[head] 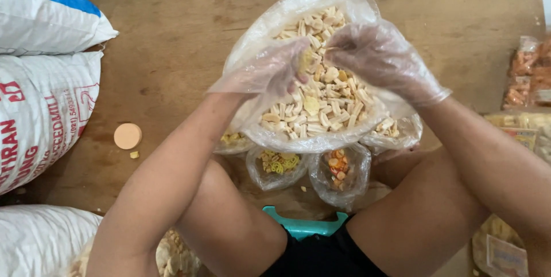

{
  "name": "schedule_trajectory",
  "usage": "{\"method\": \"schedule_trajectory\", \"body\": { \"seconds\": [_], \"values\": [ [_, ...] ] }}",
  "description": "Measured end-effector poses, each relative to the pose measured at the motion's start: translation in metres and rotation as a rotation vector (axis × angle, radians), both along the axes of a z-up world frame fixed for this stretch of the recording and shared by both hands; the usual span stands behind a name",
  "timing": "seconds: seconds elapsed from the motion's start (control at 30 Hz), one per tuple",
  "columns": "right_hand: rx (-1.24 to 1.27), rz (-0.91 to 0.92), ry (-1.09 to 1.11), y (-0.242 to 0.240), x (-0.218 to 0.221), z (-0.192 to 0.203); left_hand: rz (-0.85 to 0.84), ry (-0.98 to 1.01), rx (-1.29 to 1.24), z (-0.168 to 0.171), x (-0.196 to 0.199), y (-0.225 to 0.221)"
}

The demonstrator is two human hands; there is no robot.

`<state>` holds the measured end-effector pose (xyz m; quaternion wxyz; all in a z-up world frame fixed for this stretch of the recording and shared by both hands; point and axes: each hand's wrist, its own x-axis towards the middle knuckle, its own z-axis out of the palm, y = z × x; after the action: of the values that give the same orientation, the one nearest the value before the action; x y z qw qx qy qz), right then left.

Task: The person sorts pale, cylindrical snack pieces from a large plastic bag into smaller clear plastic bags. They use gloved hands to scoop and transfer the snacks, occasionally adjusting the bags. The task continues throughout the clip with repetitive scooping and placing motions.

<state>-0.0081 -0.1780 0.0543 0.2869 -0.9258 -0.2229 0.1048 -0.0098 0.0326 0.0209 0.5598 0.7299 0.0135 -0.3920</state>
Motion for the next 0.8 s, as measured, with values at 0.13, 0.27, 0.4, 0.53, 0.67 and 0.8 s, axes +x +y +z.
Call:
{"method": "schedule_trajectory", "body": {
  "seconds": [0.13,0.27,0.4,0.53,0.67,0.8],
  "values": [
    [-0.101,-0.058,0.347,-0.004,-0.002,-0.003,0.017,-0.039,0.273,-0.027,0.030,0.010],
    [-0.265,0.082,0.491,0.003,-0.007,-0.025,-0.217,-0.203,0.450,-0.029,0.031,0.025],
    [-0.273,0.141,0.573,0.017,-0.016,-0.033,-0.307,-0.297,0.490,-0.072,0.039,0.025],
    [-0.343,0.191,0.487,0.023,-0.014,-0.065,-0.378,-0.450,0.665,-0.093,0.036,0.028],
    [-0.445,0.241,0.371,0.020,-0.014,-0.088,-0.377,-0.352,0.611,-0.056,0.021,0.033],
    [-0.498,0.312,0.284,0.009,-0.014,-0.077,-0.416,-0.347,0.636,-0.047,0.007,0.047]
  ]
}}
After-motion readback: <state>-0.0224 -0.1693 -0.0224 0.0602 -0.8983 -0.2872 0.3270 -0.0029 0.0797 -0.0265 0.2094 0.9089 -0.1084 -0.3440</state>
